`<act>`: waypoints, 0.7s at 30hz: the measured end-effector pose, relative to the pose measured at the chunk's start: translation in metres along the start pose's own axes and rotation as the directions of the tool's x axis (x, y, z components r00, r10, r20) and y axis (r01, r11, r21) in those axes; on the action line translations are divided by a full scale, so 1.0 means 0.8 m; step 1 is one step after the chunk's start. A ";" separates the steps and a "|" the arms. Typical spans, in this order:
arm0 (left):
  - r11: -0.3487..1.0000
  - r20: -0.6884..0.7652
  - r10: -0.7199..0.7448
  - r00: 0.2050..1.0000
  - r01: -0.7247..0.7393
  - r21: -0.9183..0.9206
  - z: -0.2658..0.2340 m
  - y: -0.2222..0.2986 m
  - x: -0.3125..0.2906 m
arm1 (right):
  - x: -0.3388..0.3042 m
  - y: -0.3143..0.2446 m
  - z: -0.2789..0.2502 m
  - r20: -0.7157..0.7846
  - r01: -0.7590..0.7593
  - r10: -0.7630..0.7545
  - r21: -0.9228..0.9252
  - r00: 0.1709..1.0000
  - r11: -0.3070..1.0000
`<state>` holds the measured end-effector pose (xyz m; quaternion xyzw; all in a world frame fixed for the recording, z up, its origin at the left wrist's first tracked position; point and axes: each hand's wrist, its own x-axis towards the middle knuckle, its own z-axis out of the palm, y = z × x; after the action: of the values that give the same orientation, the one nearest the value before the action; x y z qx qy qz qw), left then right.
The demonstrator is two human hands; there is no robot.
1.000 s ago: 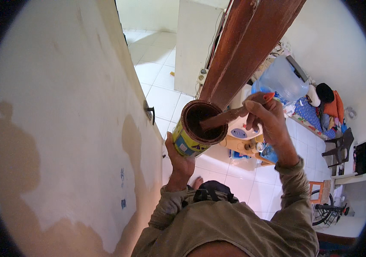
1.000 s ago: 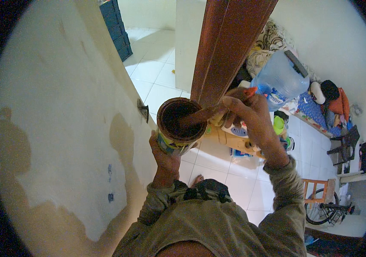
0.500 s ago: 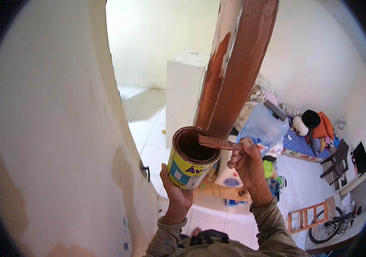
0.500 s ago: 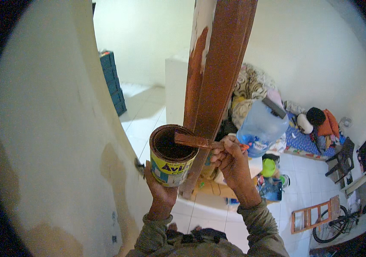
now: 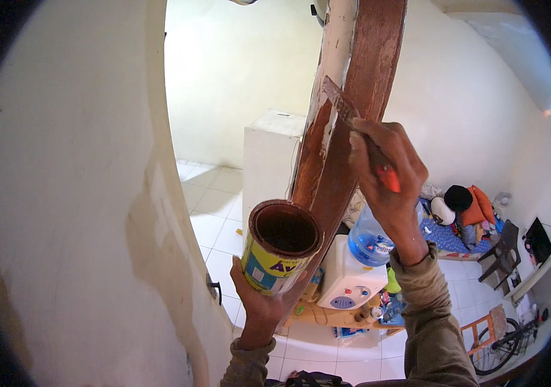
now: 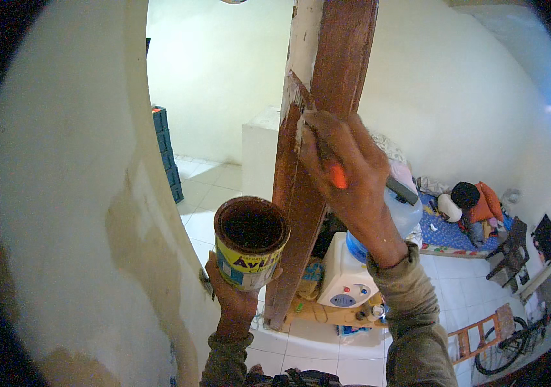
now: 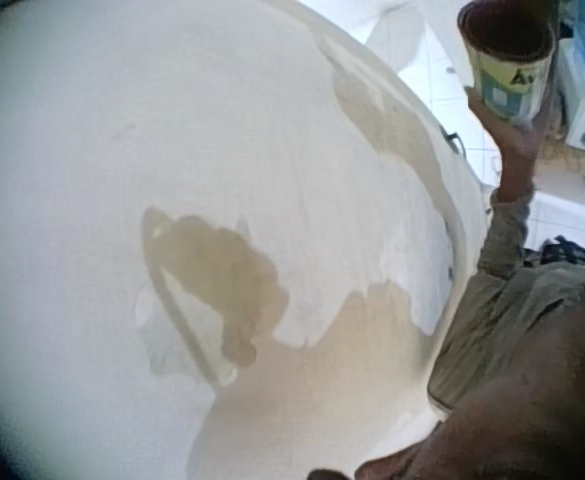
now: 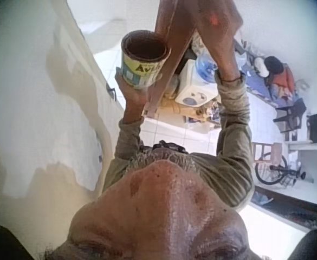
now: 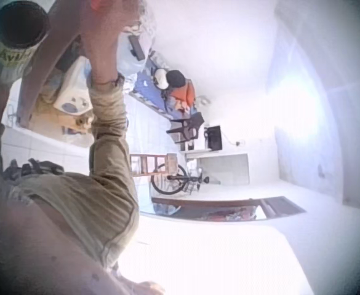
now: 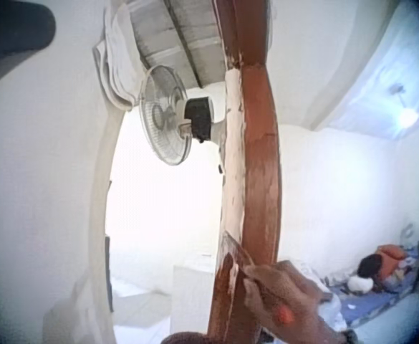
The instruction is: The person paints a wooden door frame with brown paint using a brush, dipping the brush into a handheld paint can between strokes.
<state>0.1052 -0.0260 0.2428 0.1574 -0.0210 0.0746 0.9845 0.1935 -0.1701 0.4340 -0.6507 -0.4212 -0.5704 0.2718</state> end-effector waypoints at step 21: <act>0.976 -0.225 0.033 0.974 0.017 0.215 -0.079 -0.023 -0.040 | 0.076 0.051 -0.010 0.119 0.278 -0.253 -0.297 0.960 0.914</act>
<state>0.0774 -0.0283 0.1752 0.2535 0.0994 0.0980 0.9572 0.2238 -0.1823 0.5001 -0.6439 -0.4209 -0.6352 0.0693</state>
